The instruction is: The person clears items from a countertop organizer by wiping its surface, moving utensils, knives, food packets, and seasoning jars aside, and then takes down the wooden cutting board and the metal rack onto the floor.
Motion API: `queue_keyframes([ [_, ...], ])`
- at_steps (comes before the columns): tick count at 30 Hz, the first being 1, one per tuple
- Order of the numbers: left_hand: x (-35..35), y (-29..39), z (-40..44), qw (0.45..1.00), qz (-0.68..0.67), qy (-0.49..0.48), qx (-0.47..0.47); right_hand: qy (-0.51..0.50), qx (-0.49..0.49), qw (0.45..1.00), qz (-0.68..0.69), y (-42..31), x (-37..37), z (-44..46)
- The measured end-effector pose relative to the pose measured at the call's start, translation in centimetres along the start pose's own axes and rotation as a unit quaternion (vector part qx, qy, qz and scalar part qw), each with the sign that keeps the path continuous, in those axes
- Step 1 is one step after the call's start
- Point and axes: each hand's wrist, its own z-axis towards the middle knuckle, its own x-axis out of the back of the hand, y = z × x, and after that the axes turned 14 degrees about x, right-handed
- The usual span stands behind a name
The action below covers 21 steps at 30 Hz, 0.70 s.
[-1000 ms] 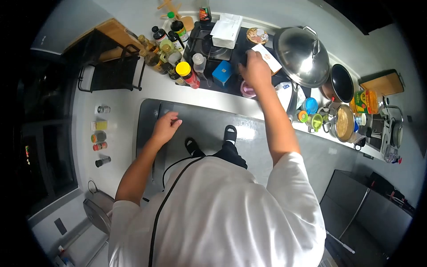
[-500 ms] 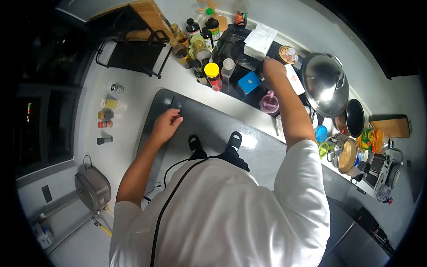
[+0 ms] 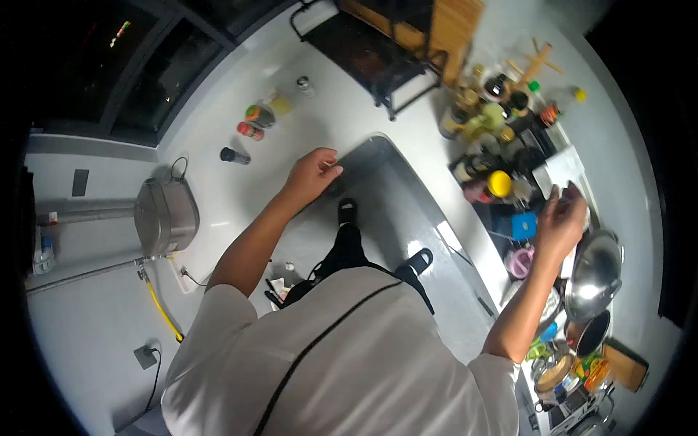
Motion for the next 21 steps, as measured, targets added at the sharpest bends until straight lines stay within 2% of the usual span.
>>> queue_keyframes([
  [1,2.2,-1.6,1.5,0.999,0.005,0.015,0.032,-0.045,0.010,0.997,0.055,-3.3,-1.1,0.2],
  [3,6.2,-5.6,5.1,0.989,0.084,0.109,0.062,-0.098,0.098,0.972,0.189,-9.8,-5.5,0.0],
  [4,8.0,-7.4,6.8,0.978,0.120,0.152,0.079,-0.187,0.120,0.959,0.177,-13.1,-8.0,0.4],
  [5,10.0,-8.7,8.6,0.971,0.149,0.183,0.047,-0.273,0.145,0.937,0.165,-16.5,-10.4,0.8],
  [6,12.3,-9.5,10.5,0.960,0.179,0.216,0.016,-0.344,0.142,0.904,0.211,-20.8,-12.7,2.0],
  [7,14.3,-10.1,12.5,0.946,0.208,0.249,-0.012,-0.361,0.204,0.884,0.216,-23.9,-16.4,2.8],
  [10,17.9,-10.6,18.6,0.950,0.256,0.178,0.029,-0.336,0.307,0.843,0.287,-32.1,-29.7,5.4],
  [11,18.4,-10.7,20.1,0.944,0.287,0.156,0.055,-0.399,0.277,0.833,0.266,-35.9,-32.0,7.2],
  [13,18.5,-10.5,22.7,0.925,0.351,0.107,0.101,-0.359,0.312,0.857,0.197,-40.6,-39.6,7.8],
  [15,18.4,-10.8,24.4,0.917,0.375,0.057,0.124,-0.405,0.270,0.854,0.182,-44.1,-44.9,7.8],
  [16,18.2,-11.1,25.1,0.912,0.387,0.030,0.132,-0.427,0.247,0.853,0.175,-45.5,-46.2,7.7],
  [19,17.6,-12.2,26.1,0.914,0.390,0.020,0.107,-0.481,0.263,0.827,0.125,-47.3,-48.0,7.2],
  [21,17.1,-12.7,26.5,0.920,0.380,0.036,0.090,-0.464,0.241,0.841,0.137,-46.4,-48.1,6.9],
])
